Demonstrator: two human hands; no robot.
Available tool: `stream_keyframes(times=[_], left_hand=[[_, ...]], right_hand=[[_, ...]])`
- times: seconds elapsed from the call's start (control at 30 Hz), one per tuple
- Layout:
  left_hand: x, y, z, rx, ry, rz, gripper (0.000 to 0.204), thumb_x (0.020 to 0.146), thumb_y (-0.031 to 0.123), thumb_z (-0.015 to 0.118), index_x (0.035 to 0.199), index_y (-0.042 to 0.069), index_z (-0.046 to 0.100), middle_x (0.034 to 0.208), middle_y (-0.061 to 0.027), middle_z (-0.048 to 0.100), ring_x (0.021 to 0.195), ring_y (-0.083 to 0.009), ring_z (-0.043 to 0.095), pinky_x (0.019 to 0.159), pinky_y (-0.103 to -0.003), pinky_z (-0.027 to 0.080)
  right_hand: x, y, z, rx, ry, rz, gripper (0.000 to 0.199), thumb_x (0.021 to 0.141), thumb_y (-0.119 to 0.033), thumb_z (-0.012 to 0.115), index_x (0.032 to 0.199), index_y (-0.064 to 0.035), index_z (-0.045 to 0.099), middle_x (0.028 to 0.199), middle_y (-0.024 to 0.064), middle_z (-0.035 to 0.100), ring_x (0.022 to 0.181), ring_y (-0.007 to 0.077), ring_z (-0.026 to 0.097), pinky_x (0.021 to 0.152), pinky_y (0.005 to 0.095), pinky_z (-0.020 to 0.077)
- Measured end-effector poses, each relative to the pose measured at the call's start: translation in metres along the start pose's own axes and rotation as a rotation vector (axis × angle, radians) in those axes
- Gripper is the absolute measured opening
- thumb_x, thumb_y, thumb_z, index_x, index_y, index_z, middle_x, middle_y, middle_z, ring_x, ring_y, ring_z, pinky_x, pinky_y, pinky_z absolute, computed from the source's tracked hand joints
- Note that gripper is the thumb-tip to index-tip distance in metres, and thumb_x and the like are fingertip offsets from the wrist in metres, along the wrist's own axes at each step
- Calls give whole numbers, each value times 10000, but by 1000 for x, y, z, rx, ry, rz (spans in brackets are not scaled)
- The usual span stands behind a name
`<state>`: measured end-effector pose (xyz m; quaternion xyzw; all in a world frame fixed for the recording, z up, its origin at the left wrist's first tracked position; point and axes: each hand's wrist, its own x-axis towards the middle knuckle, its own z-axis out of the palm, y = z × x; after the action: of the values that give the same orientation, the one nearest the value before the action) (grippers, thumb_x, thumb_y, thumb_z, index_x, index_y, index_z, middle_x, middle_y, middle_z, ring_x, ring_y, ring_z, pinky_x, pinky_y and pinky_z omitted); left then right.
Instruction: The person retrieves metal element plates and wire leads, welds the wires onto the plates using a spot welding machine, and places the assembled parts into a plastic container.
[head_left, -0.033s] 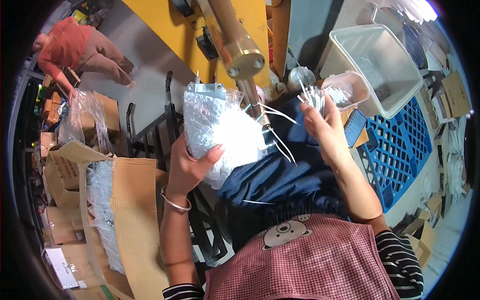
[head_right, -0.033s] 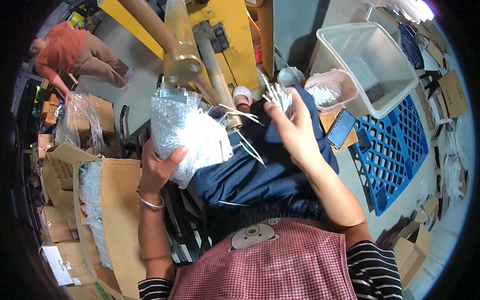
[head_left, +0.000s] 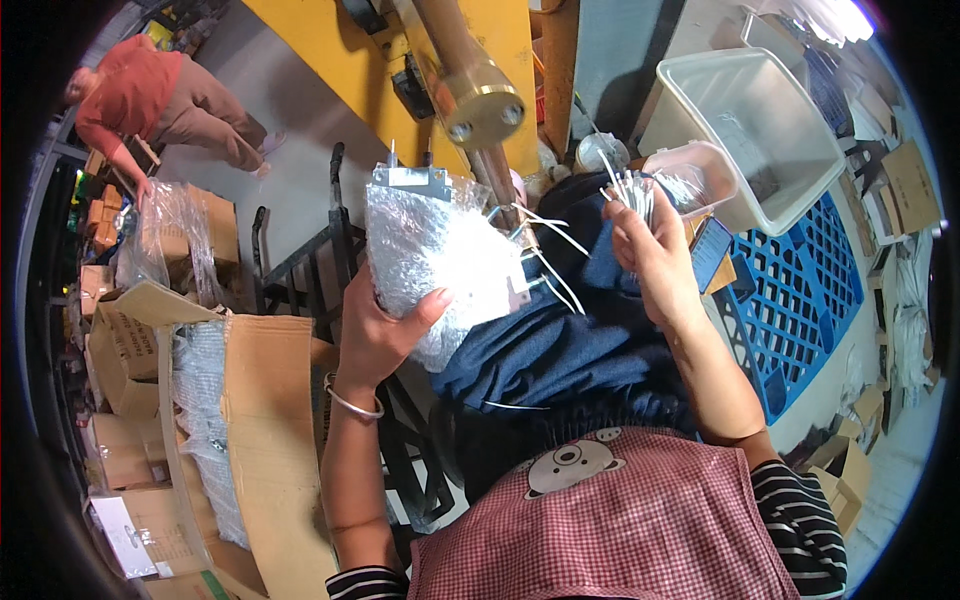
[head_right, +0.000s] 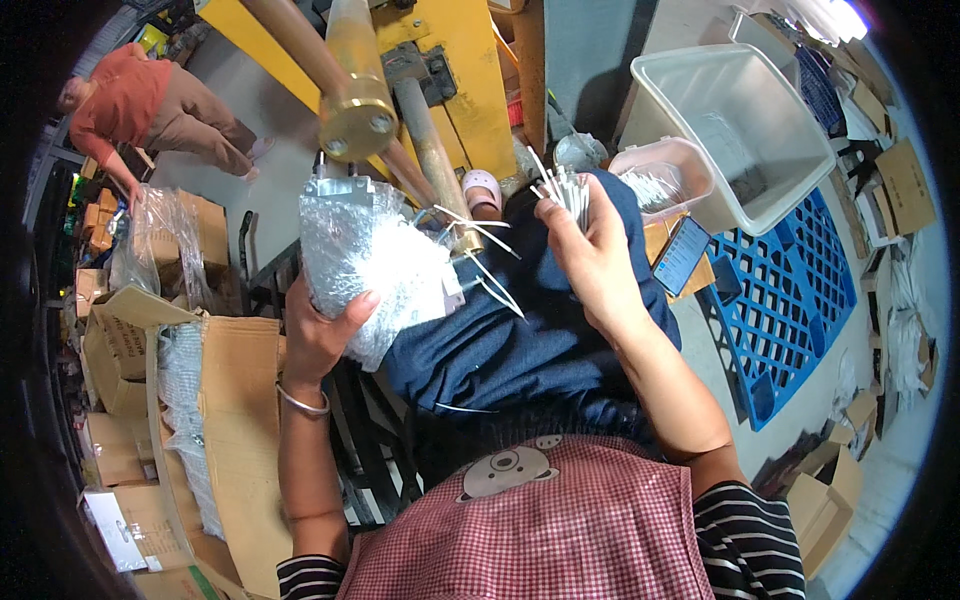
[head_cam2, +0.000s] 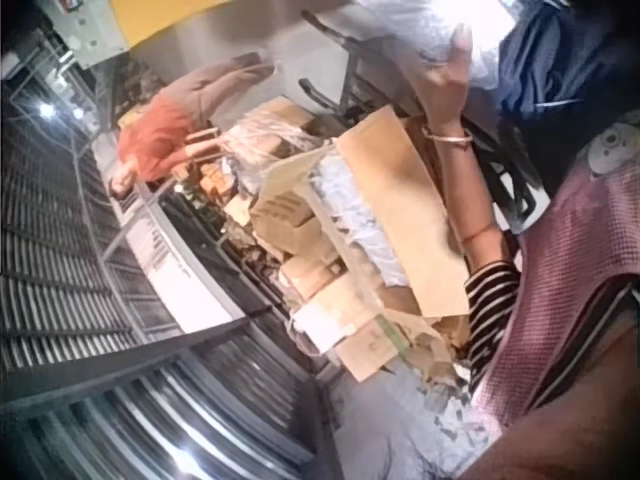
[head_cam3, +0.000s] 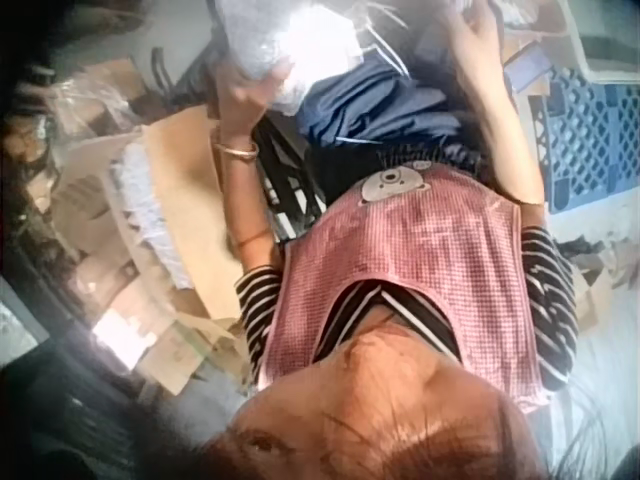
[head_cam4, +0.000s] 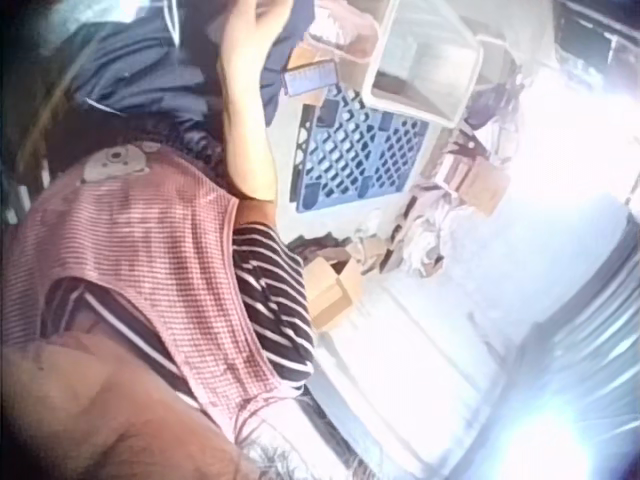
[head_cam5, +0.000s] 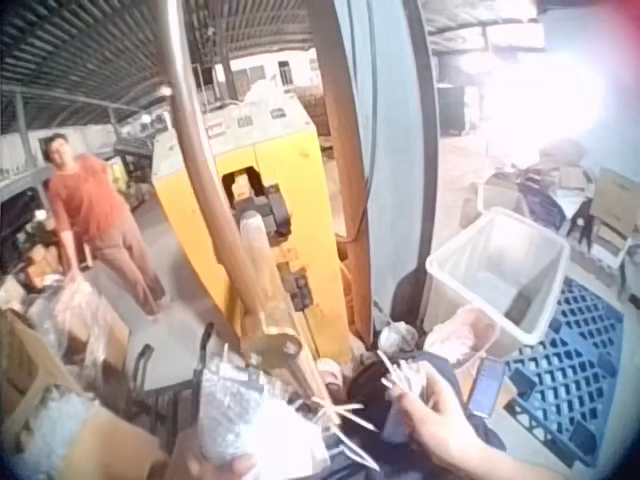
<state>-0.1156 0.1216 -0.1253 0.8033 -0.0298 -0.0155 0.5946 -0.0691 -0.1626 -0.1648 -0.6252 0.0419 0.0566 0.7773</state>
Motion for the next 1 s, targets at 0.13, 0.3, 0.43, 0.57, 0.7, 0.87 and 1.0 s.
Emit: stream_keyframes(times=[0.13, 0.3, 0.43, 0.57, 0.7, 0.87, 1.0], left_hand=[[-1, -9, 2, 267, 93, 301, 647, 772, 168, 781, 1291, -7, 438, 1106, -115, 614, 991, -191, 617, 883, -333, 488], [-12, -14, -10, 59, 35, 213, 645, 775, 169, 775, 1296, -7, 437, 1113, -110, 597, 1047, -187, 586, 933, -327, 458], [-14, -19, -19, -49, -105, 21, 620, 780, 168, 768, 1288, -8, 458, 1147, -103, 588, 1062, -171, 568, 937, -317, 450], [-12, -20, -12, -135, -142, -25, 596, 789, 173, 754, 1280, -14, 472, 1156, -107, 591, 1062, -167, 570, 941, -315, 447], [-7, -24, -11, -121, -225, -33, 596, 794, 165, 730, 1292, -27, 464, 1153, -116, 595, 1075, -169, 569, 947, -313, 444], [-2, -20, -11, -108, -265, -48, 616, 784, 159, 726, 1305, -31, 458, 1157, -120, 595, 1082, -171, 564, 948, -315, 443], [2, -32, -12, -176, -278, -64, 622, 786, 169, 712, 1316, -33, 458, 1171, -113, 595, 1085, -177, 571, 957, -319, 442]], right_hand=[[-3, -8, 1, -9, 52, -57, 111, 965, -157, 599, 985, -73, 529, 676, -75, 427, 546, 8, 364, 468, 193, 263], [-3, -11, 2, -130, 23, -134, 128, 952, -154, 629, 1015, -47, 596, 714, -77, 480, 559, 2, 363, 475, 195, 257], [-2, -13, 12, -14, -75, -76, 173, 919, -122, 672, 1051, -23, 620, 831, -40, 604, 701, 34, 516, 632, 190, 409], [4, -9, 30, 2, -106, -123, 213, 866, -52, 716, 1044, -18, 603, 923, -3, 652, 831, 63, 586, 767, 210, 461], [11, -7, 40, 13, -155, -118, 243, 844, -26, 730, 1044, -23, 593, 932, -2, 640, 871, 76, 599, 815, 222, 470], [18, -4, 47, -32, -160, -123, 247, 843, -24, 732, 1044, -15, 590, 932, 8, 645, 880, 78, 600, 830, 227, 473], [18, -2, 48, -48, -143, -134, 250, 843, -22, 732, 1047, -14, 589, 938, 12, 651, 885, 79, 602, 825, 228, 476]])
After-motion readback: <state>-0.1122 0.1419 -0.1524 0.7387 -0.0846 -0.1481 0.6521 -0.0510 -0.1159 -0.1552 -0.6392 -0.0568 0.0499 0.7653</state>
